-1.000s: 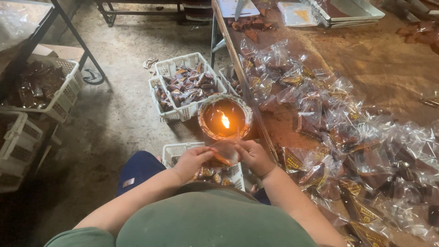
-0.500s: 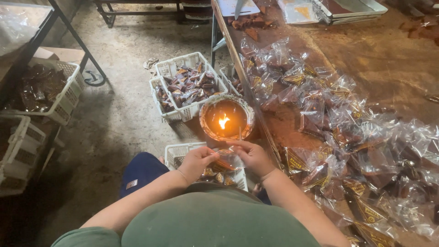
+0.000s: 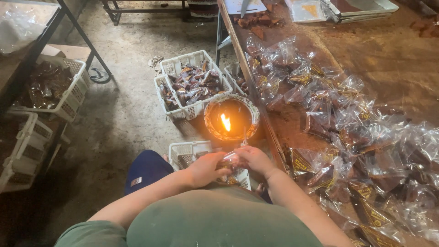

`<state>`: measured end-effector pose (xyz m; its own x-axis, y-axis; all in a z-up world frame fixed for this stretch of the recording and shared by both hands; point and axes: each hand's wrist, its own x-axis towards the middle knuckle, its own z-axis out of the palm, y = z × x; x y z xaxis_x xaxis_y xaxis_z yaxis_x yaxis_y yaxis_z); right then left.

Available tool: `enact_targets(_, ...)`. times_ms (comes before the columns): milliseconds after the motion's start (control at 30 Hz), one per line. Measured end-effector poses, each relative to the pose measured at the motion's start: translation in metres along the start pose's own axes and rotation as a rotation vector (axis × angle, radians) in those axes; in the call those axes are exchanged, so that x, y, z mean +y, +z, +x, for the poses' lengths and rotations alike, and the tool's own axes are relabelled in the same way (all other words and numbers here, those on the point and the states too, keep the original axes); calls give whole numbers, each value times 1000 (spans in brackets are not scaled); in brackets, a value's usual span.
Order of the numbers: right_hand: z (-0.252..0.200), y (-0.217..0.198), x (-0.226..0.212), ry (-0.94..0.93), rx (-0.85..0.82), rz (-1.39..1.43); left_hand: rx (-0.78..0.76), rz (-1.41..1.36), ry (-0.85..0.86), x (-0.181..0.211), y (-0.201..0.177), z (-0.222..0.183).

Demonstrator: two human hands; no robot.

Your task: Sealing plastic pastry bags by folding the top and passing it over a small flame.

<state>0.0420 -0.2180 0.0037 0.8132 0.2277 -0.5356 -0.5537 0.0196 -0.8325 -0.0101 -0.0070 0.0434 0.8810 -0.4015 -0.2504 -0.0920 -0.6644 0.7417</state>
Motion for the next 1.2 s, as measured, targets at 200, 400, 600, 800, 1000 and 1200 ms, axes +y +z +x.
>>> enact_targets(200, -8, 4, -1, -234, -3, 193, 11, -112, -139, -46, 25, 24)
enact_targets(400, -30, 20, -22, -191, 36, -28, 7, -305, -20, -31, 38, 28)
enact_targets(600, -2, -3, -8, -378, 194, 290, -43, -469, -47, -83, 55, 50)
enact_targets(800, -40, 17, -29, -240, 153, 12, -180, -758, 55, -79, 63, 51)
enact_targets(1000, -4, -12, -19, -404, 334, 329, 23, -1151, -147, -60, 52, 46)
enact_targets(1200, 2, -12, -11, -446, 281, 206, 135, -1246, -347, -62, 41, 69)
